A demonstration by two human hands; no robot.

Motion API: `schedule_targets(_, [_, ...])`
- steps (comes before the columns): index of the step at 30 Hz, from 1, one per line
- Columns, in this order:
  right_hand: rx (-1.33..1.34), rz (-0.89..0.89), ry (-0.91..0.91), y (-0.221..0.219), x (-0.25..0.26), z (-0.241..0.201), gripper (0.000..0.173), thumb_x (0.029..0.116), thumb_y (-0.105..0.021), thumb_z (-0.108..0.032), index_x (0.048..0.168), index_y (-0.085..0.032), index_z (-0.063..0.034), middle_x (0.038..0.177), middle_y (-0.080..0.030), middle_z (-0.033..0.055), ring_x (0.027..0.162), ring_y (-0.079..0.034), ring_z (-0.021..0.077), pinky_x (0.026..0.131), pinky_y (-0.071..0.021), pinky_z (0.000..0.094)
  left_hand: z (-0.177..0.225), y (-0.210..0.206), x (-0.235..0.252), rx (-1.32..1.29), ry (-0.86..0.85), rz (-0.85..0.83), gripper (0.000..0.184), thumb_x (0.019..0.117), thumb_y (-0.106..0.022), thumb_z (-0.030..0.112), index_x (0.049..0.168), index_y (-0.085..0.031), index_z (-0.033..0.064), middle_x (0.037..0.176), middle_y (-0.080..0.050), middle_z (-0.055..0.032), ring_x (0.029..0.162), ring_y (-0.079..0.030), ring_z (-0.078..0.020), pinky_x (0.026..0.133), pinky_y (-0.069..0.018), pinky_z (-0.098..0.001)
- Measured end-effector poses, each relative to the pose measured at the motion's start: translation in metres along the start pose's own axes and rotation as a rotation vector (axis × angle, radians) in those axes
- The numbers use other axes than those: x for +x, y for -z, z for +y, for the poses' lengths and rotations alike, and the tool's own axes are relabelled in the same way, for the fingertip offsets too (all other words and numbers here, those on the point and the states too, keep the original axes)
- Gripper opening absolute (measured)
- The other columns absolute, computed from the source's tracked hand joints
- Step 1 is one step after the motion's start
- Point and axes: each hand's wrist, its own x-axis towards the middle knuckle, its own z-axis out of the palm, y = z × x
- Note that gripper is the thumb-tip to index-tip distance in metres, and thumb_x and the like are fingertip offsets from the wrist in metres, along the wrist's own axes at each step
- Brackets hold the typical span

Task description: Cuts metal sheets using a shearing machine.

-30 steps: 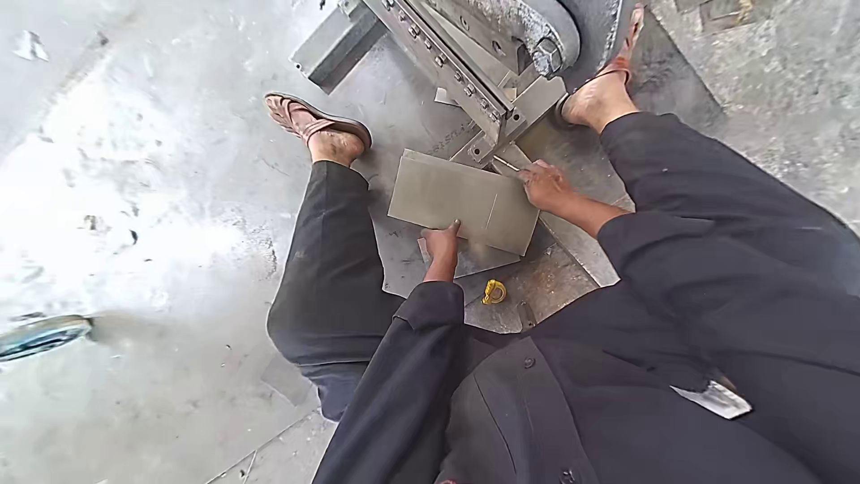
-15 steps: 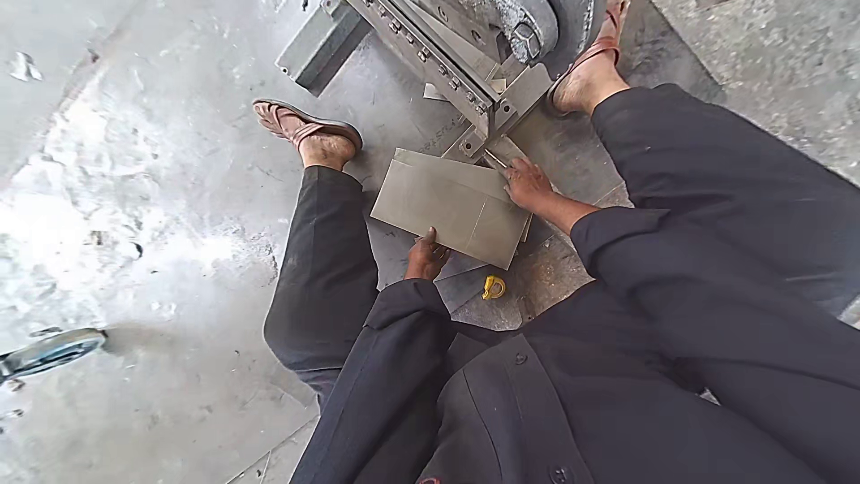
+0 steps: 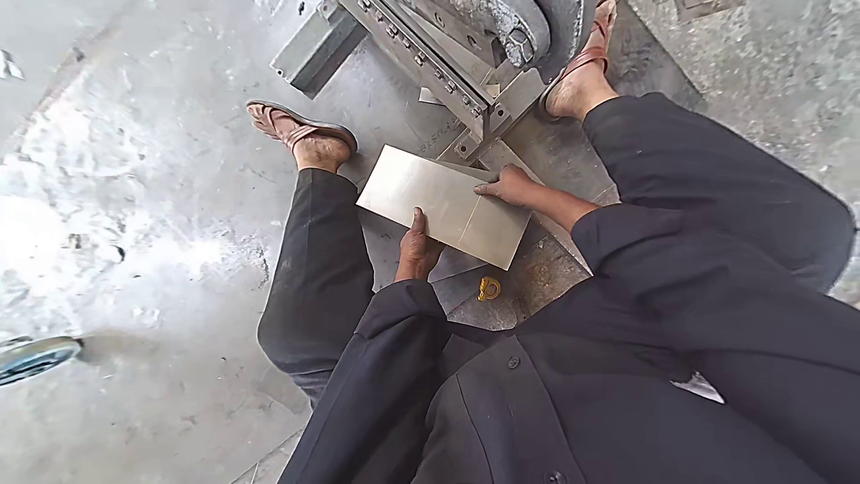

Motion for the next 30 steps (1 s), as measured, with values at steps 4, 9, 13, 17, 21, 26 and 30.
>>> schedule_targets(4, [-0.279,0.116,0.054,0.042,-0.038,-0.006,0.057,0.0962,-0.068,-0.052,0.097,-0.07,0.0044,0.104,-0.067,0.0264,0.103,-0.065,0.043,0.088,-0.0506,0.064,-0.009,-0.002,-0.001,0.094,0.183,0.142,0.095,0.0909,-0.031,0.087,0.15,-0.044,0.014,0.145,-0.056,-0.0159,0.13,-0.058,-0.0331,0.102,-0.0512,-0.0557])
schedule_targets(9, [-0.582,0.237,0.143,0.106,-0.1,0.015,0.05,0.0996,-0.063,-0.051,0.093,-0.072,-0.0024,0.098,-0.069,0.0237,0.1,-0.066,0.0446,0.085,-0.0503,0.0684,-0.028,0.005,0.031,0.094,0.247,0.252,0.073,0.1029,-0.05,0.06,0.151,-0.04,0.0057,0.144,-0.055,-0.0217,0.123,-0.063,-0.0348,0.099,-0.0554,-0.0509])
schedule_targets(13, [-0.563,0.352,-0.018,0.123,-0.141,0.033,0.049,0.0986,-0.065,-0.053,0.091,-0.074,-0.0048,0.092,-0.07,0.0238,0.094,-0.067,0.0457,0.08,-0.0497,0.0701,-0.033,-0.006,0.042,0.004,0.226,0.214,0.056,0.1009,-0.066,0.035,0.147,-0.047,0.0104,0.139,-0.059,-0.0178,0.119,-0.064,-0.0317,0.095,-0.0576,-0.0489])
schedule_targets(17, [-0.42,0.506,-0.108,0.113,-0.159,0.035,0.05,0.0956,-0.069,-0.054,0.098,-0.076,-0.0048,0.101,-0.071,0.027,0.102,-0.065,0.0495,0.085,-0.0468,0.074,-0.014,-0.009,0.027,0.096,0.074,0.112,0.04,0.1047,-0.06,0.03,0.139,-0.052,0.0099,0.123,-0.066,-0.0136,0.103,-0.069,-0.0252,0.087,-0.0594,-0.0455])
schedule_targets(21, [-0.449,0.564,-0.109,0.102,-0.17,0.024,0.051,0.0956,-0.068,-0.055,0.102,-0.076,-0.0053,0.109,-0.07,0.0285,0.11,-0.064,0.052,0.086,-0.046,0.076,0.033,-0.017,0.001,0.082,-0.074,0.278,0.033,0.104,-0.059,0.015,0.133,-0.053,-0.0009,0.117,-0.066,-0.0223,0.096,-0.069,-0.032,0.08,-0.0605,-0.0518])
schedule_targets(26, [-0.548,0.551,-0.04,0.094,-0.173,0.024,0.052,0.0996,-0.065,-0.05,0.11,-0.073,0.0002,0.117,-0.067,0.0315,0.115,-0.061,0.0545,0.09,-0.0455,0.0771,0.128,0.002,-0.07,0.006,-0.432,0.29,0.027,0.1031,-0.06,0.01,0.127,-0.056,-0.0018,0.108,-0.07,-0.0176,0.091,-0.073,-0.0259,0.08,-0.0631,-0.0449])
schedule_targets(30, [-0.563,0.499,0.052,0.082,-0.16,0.036,0.052,0.1005,-0.063,-0.05,0.112,-0.073,-0.0001,0.117,-0.067,0.0305,0.114,-0.062,0.054,0.091,-0.0457,0.0773,0.204,0.057,-0.132,-0.312,-0.729,0.156,0.028,0.1054,-0.056,0.01,0.131,-0.048,0.0015,0.113,-0.067,-0.0182,0.1,-0.071,-0.0303,0.089,-0.0612,-0.0496])
